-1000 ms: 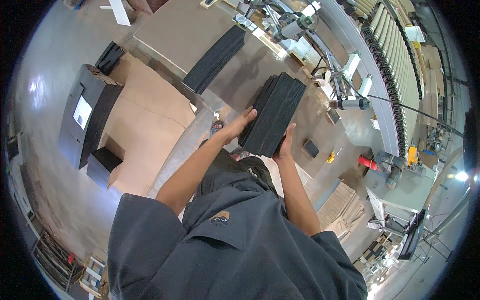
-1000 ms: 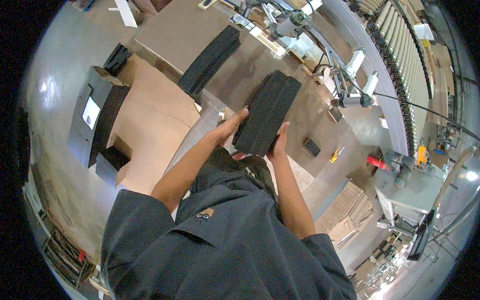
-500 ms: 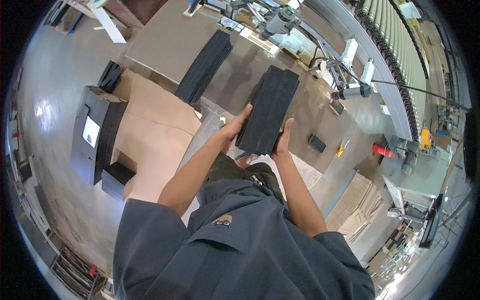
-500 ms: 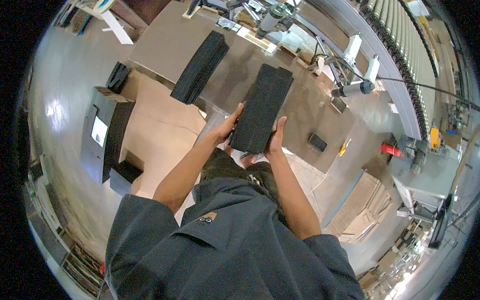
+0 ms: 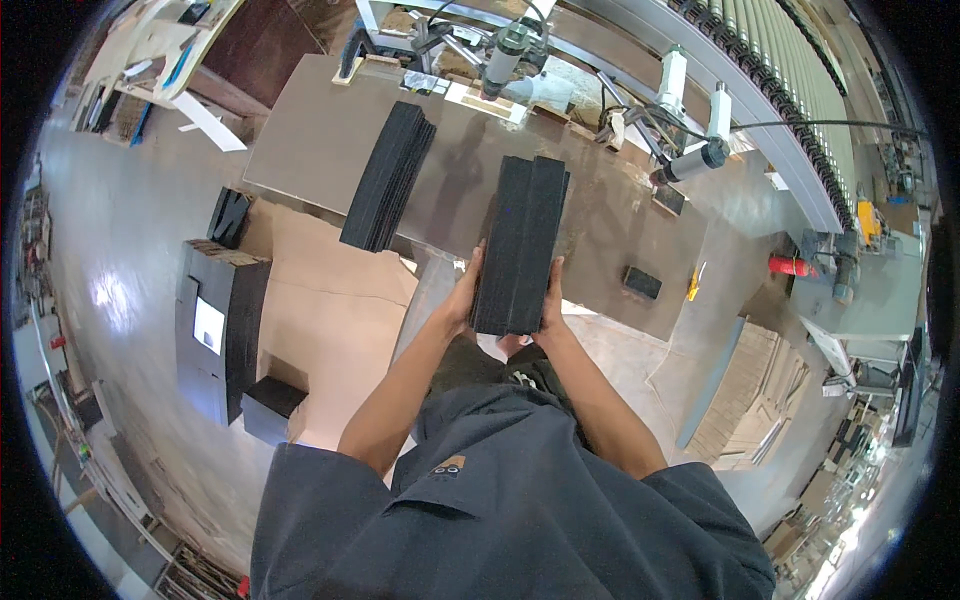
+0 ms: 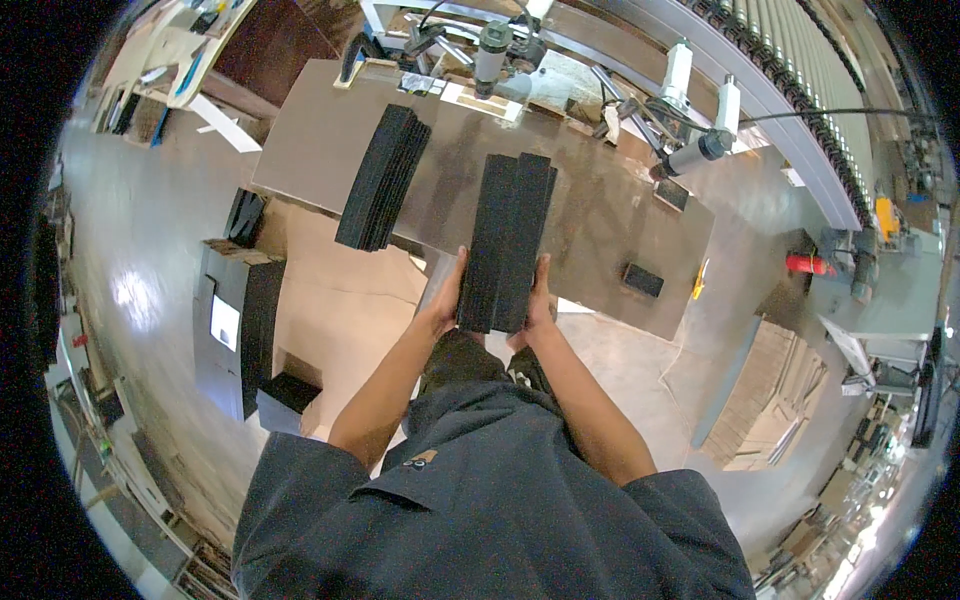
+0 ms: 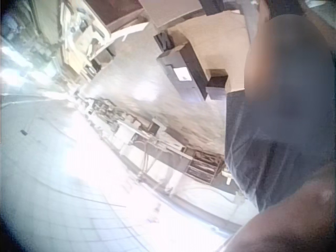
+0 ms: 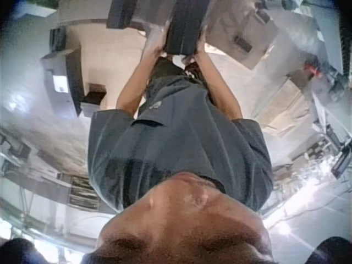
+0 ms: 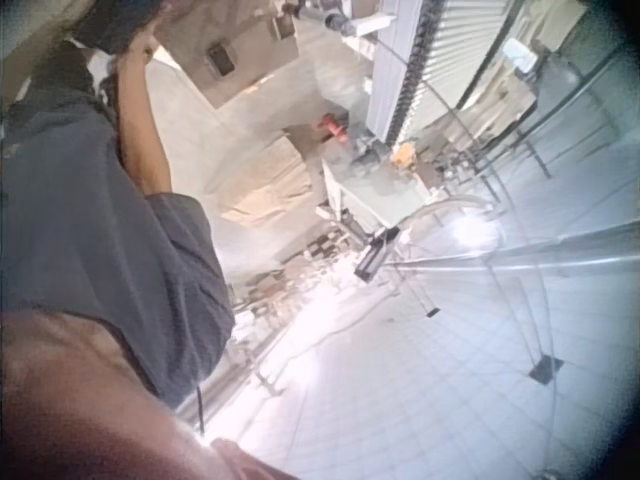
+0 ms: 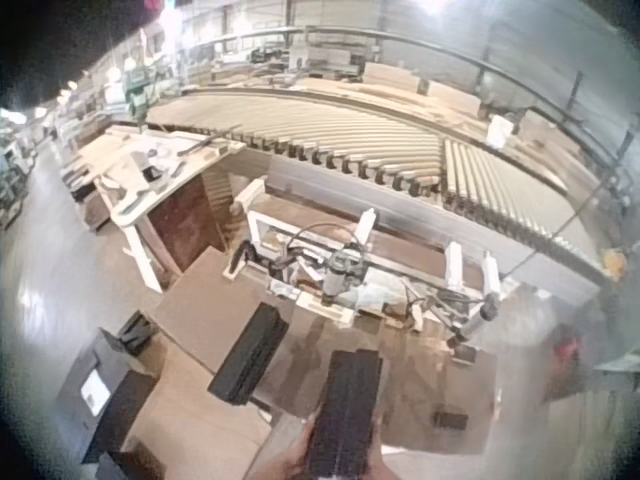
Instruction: The person picks up and arranges black wooden blocks on a workbench, then lifts and inspects a large stack of smaller light-colored wooden blocks.
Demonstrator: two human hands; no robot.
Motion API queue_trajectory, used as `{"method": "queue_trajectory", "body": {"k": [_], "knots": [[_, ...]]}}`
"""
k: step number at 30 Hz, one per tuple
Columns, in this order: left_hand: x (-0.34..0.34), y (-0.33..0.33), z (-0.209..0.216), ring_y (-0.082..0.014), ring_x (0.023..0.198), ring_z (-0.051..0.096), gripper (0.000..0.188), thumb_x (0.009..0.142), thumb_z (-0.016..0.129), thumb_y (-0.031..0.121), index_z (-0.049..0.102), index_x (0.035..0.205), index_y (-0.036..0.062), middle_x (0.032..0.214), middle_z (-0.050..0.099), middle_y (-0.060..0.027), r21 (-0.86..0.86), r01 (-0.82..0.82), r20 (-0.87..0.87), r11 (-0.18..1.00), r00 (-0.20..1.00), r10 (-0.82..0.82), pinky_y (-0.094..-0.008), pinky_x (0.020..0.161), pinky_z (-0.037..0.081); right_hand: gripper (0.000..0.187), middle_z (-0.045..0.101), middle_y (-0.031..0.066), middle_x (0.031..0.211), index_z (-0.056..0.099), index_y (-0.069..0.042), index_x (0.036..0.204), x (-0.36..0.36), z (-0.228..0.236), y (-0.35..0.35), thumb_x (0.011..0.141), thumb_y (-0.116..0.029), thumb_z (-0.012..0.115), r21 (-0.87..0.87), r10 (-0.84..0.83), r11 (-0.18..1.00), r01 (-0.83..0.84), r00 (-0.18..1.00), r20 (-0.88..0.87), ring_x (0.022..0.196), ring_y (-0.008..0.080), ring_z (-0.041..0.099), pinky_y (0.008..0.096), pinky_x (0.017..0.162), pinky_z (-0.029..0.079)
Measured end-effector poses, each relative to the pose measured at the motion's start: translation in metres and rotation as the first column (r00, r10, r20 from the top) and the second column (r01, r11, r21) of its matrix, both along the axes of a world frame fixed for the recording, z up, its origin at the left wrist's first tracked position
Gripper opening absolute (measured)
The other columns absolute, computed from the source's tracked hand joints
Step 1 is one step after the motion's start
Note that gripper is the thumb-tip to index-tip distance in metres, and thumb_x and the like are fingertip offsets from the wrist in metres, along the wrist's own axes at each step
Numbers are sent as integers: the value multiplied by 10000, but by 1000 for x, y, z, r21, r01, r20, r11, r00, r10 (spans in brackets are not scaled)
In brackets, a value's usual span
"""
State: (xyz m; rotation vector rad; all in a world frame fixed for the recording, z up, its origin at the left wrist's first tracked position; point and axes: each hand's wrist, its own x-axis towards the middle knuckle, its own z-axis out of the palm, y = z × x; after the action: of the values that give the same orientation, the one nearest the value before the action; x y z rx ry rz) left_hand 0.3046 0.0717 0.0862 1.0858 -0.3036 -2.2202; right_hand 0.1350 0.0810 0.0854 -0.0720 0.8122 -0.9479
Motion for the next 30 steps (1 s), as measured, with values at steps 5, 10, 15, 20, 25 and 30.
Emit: {"method": "queue_trajectory", "body": {"k": [5, 10, 15, 20, 25, 30], "knots": [[15, 1, -12, -340, 1524, 497, 979, 1076, 339, 794, 327, 1715, 53, 1701, 421, -223, -138, 54, 210, 989, 977, -24, -437, 1216, 454, 1009, 543, 145, 1609, 355, -69, 1680, -1, 23, -2, 1008, -806, 508, -149, -32, 989, 9, 987, -155, 1405, 318, 612, 485, 1157, 540], [5, -12, 48, -347, 1473, 538, 800, 1092, 649, 460, 360, 1670, -12, 1613, 529, -244, -450, 172, 468, 876, 881, 67, -416, 1221, 414, 909, 478, 194, 1623, 334, -35, 1683, -6, 37, 2, 1060, -624, 634, -225, -52, 968, -114, 784, -619, 1469, 318, 526, 442, 1216, 431], [-3, -11, 43, -349, 1434, 572, 720, 1089, 673, 344, 402, 1625, -54, 1553, 576, -271, -469, 302, 675, 830, 728, 117, -418, 1198, 429, 943, 405, 235, 1635, 324, 24, 1668, 9, 21, -1, 1017, -502, 758, -277, -135, 942, -191, 538, -832, 1492, 337, 448, 436, 1244, 356], [1, -10, 13, -346, 1440, 567, 721, 1111, 617, 426, 429, 1616, -54, 1553, 578, -276, -500, 152, 573, 853, 796, 194, -408, 1202, 422, 947, 389, 218, 1658, 338, 19, 1663, 8, 38, -5, 1031, -582, 707, -247, -142, 968, -44, 714, -685, 1495, 336, 444, 460, 1258, 332], [22, -6, -12, -271, 1497, 464, 874, 1098, 364, 760, 423, 1678, 108, 1636, 522, -106, -204, 42, 374, 978, 927, 38, -465, 1256, 308, 1000, 439, 175, 1668, 358, -67, 1693, -25, -12, -3, 1018, -779, 557, 5, -13, 1000, 17, 921, -390, 1482, 322, 465, 453, 1248, 345], [33, 21, -36, -301, 1639, 292, 1177, 967, 443, 901, 202, 1749, 54, 1788, 291, -159, -182, 97, 350, 978, 936, -28, -469, 1331, 206, 919, 527, 134, 1632, 460, -111, 1660, -28, -52, 26, 1025, -769, 557, 187, 91, 982, 3, 866, -492, 1489, 290, 503, 476, 1237, 399]]}}
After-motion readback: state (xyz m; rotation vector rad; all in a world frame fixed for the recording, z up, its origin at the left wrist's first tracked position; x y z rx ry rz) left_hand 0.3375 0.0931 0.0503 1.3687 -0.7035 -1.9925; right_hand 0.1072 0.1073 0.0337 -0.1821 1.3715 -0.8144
